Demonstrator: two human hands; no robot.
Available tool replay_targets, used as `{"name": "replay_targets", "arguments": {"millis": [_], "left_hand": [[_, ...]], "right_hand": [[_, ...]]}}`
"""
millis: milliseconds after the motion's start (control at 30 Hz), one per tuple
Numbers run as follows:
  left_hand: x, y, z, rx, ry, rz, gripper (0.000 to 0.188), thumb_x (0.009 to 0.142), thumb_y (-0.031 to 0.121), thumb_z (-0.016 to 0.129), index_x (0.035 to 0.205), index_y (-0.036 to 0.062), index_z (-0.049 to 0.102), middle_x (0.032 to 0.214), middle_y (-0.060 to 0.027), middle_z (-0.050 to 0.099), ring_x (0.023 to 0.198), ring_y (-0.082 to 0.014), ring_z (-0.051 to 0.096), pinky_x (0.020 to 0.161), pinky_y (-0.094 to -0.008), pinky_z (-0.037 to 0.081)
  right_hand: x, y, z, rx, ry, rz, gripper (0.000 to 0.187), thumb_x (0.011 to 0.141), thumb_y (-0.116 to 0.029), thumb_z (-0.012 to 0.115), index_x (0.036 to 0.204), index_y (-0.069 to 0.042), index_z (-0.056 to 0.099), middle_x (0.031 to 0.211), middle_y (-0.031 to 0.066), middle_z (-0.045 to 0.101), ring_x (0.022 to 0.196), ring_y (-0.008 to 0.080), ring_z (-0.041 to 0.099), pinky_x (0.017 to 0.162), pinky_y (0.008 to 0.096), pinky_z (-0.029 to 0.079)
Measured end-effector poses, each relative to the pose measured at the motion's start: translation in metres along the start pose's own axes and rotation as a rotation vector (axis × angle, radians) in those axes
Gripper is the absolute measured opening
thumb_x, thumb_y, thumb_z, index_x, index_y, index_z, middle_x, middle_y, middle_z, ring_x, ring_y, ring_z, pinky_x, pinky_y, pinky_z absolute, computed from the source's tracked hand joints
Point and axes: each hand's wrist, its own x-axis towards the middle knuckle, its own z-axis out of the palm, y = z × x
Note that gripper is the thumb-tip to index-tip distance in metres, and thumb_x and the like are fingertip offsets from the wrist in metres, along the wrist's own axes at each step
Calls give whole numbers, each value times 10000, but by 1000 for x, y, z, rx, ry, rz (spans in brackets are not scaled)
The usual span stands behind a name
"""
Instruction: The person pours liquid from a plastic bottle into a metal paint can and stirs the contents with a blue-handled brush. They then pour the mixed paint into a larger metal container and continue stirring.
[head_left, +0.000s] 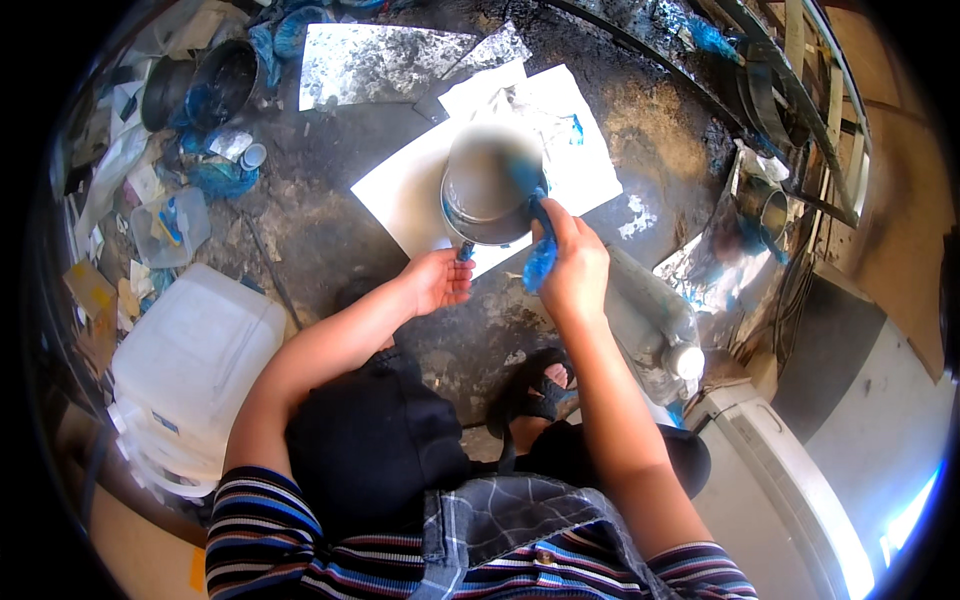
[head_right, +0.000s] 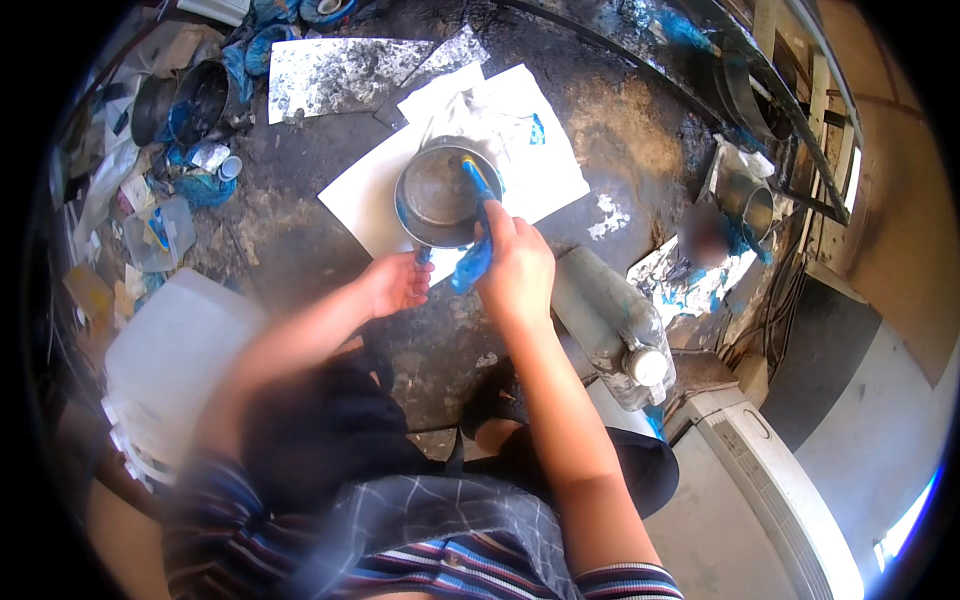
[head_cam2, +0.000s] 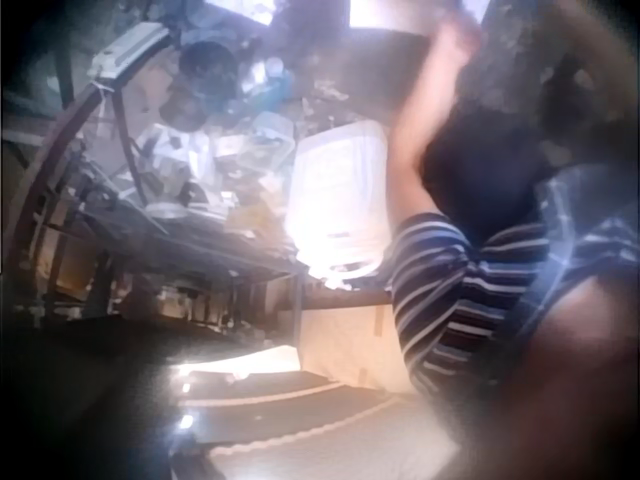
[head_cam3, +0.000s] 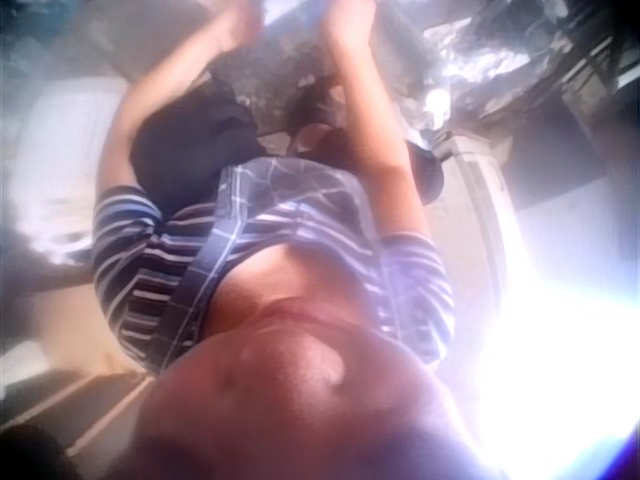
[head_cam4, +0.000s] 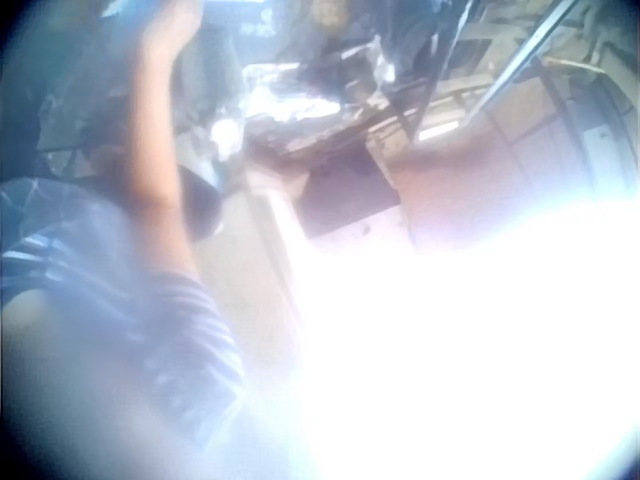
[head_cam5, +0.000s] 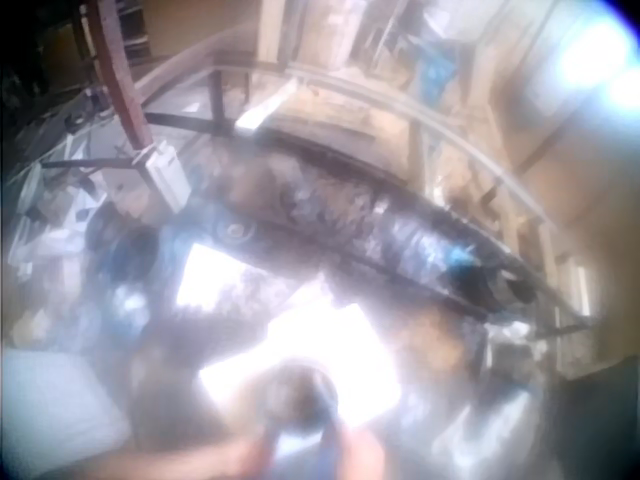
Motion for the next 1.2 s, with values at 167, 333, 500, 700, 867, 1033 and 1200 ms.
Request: {"name": "replay_targets", "arguments": {"millis": [167,333,500,700,867,1033,1200], "left_hand": [[3,-3,2,-3,12,14,337,948,384,517,978,62,611,804,-3,578,742,-136,581,680,-327,522],[6,-3,-2,-15,8,27,309,941,357,527,961,61,614,799,-5,578,732,-137,582,674,-324,526],[7,-2,0,-39,26,22,295,947,332,505,966,58,613,797,-10,578,734,-140,581,681,-328,528],[3,-2,-2,3,17,27,347,967,363,454,979,55,613,820,-10,579,755,-134,578,688,-327,529],[5,-2,-2,-6,19,30,351,974,361,441,1002,53,607,826,-10,578,759,-133,578,688,-332,531],[4,-1,-2,-8,14,15,318,973,343,447,989,59,588,818,-7,573,725,-136,579,670,-331,533],[2,0,1,9,11,28,271,967,318,452,946,77,574,807,-5,568,705,-133,575,662,-325,530]], "right_hand": [[-12,-1,10,33,-39,116,268,849,-155,655,1088,-37,636,891,230,662,837,398,647,745,418,517],[-13,-17,8,139,-125,315,293,859,-188,639,1100,-22,647,916,256,653,902,413,635,799,419,501],[-17,-22,10,181,-148,340,272,853,-181,627,1075,-27,649,883,238,664,855,404,648,758,441,508],[-6,-23,-16,189,-94,232,262,847,-167,638,1074,-35,640,882,223,667,882,397,644,754,433,511],[11,-6,-4,-110,-71,-17,291,783,-99,646,1066,-46,606,766,166,644,722,358,635,650,441,503],[1,-16,3,-140,-208,82,328,738,-70,621,1060,-16,595,760,185,654,707,367,652,651,452,514],[-3,-24,11,-56,-231,141,311,761,-96,610,1058,-3,610,775,229,655,744,392,657,678,466,518]]}}
